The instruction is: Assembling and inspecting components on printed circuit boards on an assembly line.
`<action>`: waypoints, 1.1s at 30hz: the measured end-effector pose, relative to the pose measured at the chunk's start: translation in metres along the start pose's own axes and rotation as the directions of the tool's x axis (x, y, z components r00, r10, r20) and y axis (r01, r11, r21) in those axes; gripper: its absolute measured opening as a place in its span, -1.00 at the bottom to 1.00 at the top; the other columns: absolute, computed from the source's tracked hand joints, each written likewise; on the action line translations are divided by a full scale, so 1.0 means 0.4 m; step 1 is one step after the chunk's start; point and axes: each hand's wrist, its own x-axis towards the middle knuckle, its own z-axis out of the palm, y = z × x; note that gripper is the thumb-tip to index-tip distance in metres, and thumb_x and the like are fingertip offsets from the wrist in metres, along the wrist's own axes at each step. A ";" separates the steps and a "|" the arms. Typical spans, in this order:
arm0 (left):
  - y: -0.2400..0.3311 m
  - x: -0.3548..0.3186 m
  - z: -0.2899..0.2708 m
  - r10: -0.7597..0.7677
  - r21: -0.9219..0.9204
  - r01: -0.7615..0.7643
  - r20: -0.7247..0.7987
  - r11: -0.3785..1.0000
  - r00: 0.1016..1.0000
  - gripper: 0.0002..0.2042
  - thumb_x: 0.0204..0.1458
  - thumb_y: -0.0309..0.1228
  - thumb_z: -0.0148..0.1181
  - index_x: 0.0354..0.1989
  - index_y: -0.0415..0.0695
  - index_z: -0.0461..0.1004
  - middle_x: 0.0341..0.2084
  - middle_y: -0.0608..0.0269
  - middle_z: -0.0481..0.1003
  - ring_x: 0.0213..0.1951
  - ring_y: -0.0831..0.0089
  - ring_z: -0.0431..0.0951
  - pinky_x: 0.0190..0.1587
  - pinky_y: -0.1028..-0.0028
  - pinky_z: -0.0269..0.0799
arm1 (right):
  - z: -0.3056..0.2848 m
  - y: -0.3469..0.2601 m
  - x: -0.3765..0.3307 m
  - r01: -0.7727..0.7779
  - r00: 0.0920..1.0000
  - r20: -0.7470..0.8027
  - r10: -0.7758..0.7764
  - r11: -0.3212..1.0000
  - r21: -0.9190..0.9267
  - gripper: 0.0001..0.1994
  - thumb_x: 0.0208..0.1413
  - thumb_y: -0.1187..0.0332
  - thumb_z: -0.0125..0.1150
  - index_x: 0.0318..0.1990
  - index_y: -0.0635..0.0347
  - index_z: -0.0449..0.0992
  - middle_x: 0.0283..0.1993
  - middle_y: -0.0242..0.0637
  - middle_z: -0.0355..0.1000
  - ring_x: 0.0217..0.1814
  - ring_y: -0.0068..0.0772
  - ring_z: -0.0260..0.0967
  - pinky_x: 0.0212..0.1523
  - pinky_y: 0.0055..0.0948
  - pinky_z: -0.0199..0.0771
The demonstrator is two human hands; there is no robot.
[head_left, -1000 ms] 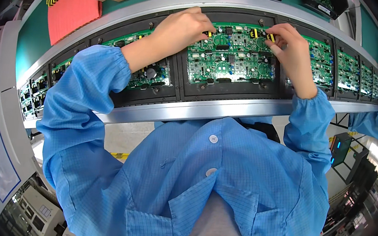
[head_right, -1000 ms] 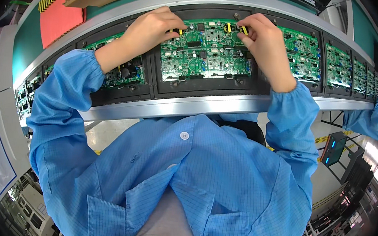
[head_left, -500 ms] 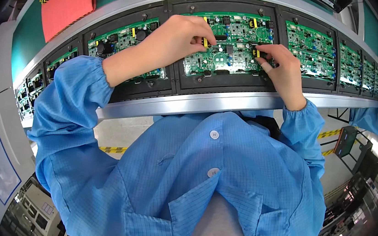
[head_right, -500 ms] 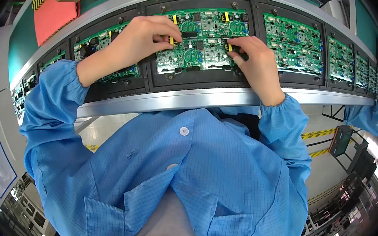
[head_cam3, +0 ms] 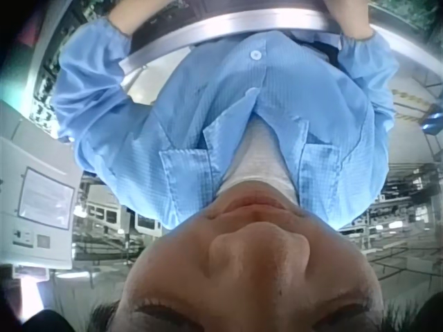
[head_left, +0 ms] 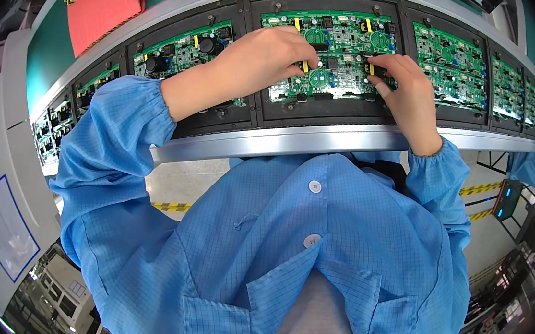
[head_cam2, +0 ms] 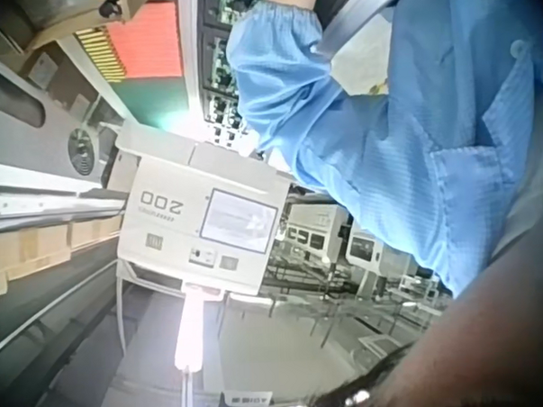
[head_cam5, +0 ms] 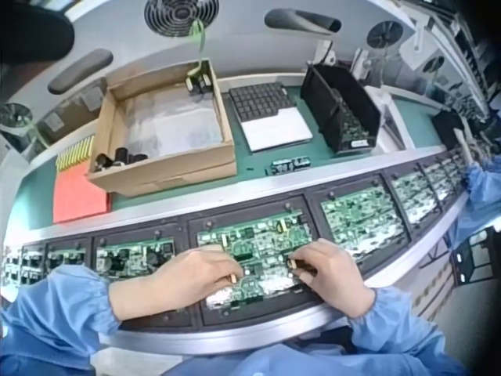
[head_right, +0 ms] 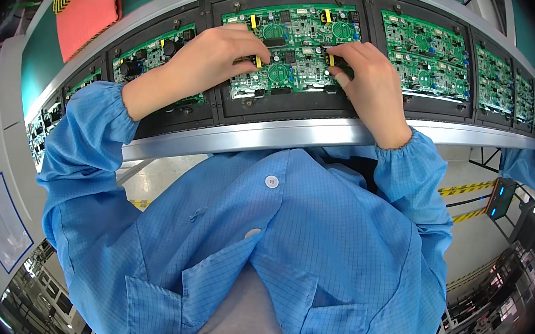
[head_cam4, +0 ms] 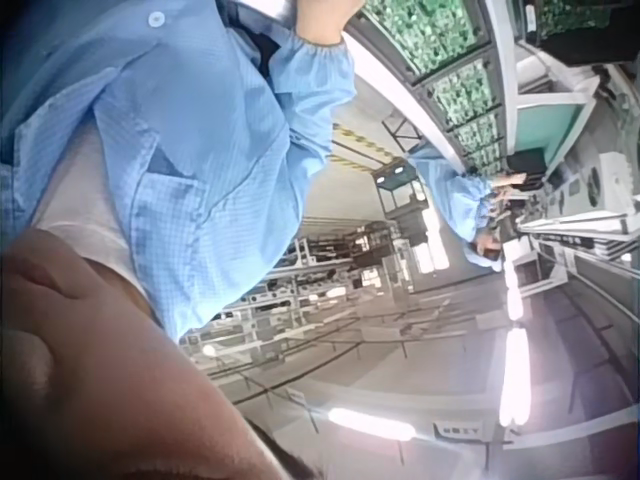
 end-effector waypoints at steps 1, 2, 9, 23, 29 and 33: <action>-0.001 -0.003 0.004 -0.021 0.000 0.021 0.018 1.000 1.000 -0.76 -0.04 -0.46 0.42 -0.16 -0.10 0.61 -0.24 0.27 0.62 -0.14 0.22 0.59 -0.07 0.27 0.57 | -0.010 -0.010 0.005 -0.022 1.000 -0.019 0.023 1.000 0.021 -0.68 0.02 0.51 0.46 -0.03 0.14 0.64 -0.10 -0.27 0.59 -0.25 -0.26 0.52 -0.20 -0.37 0.57; -0.001 -0.008 0.010 -0.022 0.002 0.022 0.021 1.000 1.000 -0.76 -0.04 -0.46 0.42 -0.16 -0.10 0.61 -0.24 0.27 0.62 -0.14 0.22 0.59 -0.07 0.27 0.57 | -0.019 -0.017 0.009 -0.045 0.998 -0.037 0.046 0.998 0.041 -0.70 0.04 0.50 0.45 -0.04 0.15 0.64 -0.09 -0.27 0.59 -0.27 -0.29 0.50 -0.21 -0.39 0.56; -0.016 -0.012 0.025 -0.035 0.085 0.033 0.019 0.996 0.999 -0.78 -0.04 -0.39 0.43 -0.18 0.02 0.63 -0.29 0.41 0.62 -0.13 0.31 0.57 -0.10 0.29 0.58 | -0.119 0.002 0.054 0.009 0.978 -0.207 0.011 0.996 0.093 -0.77 0.12 0.52 0.39 -0.05 0.18 0.64 -0.16 -0.35 0.57 -0.36 -0.54 0.40 -0.22 -0.54 0.45; -0.014 -0.002 0.009 0.095 0.176 -0.095 0.010 0.980 0.995 -0.75 -0.13 -0.39 0.47 -0.23 0.02 0.65 -0.30 0.49 0.63 -0.18 0.38 0.55 -0.11 0.35 0.57 | -0.276 -0.170 0.415 0.412 0.863 -0.359 -0.356 0.907 0.090 -0.86 0.19 0.43 0.28 -0.19 0.32 0.66 -0.43 -0.42 0.53 -0.43 -0.67 0.33 -0.40 -0.59 0.30; -0.008 -0.009 0.007 0.111 0.306 -0.113 0.021 0.945 0.994 -0.80 -0.11 -0.32 0.41 -0.28 0.04 0.60 -0.37 0.51 0.57 -0.19 0.37 0.51 -0.11 0.32 0.51 | -0.182 -0.231 0.625 0.429 0.900 -0.195 -0.390 0.872 0.236 -0.82 0.16 0.43 0.28 -0.18 0.39 0.64 -0.37 -0.10 0.61 -0.36 -0.35 0.54 -0.27 -0.35 0.55; -0.009 -0.010 0.014 0.159 0.376 -0.150 0.007 0.914 0.987 -0.87 -0.05 -0.31 0.34 -0.31 0.07 0.59 -0.41 0.52 0.54 -0.18 0.42 0.50 -0.12 0.37 0.48 | -0.109 -0.260 0.716 0.405 0.910 0.011 -0.415 0.894 0.192 -0.76 0.08 0.37 0.29 -0.15 0.32 0.67 -0.25 0.05 0.63 -0.20 0.03 0.61 -0.08 -0.20 0.59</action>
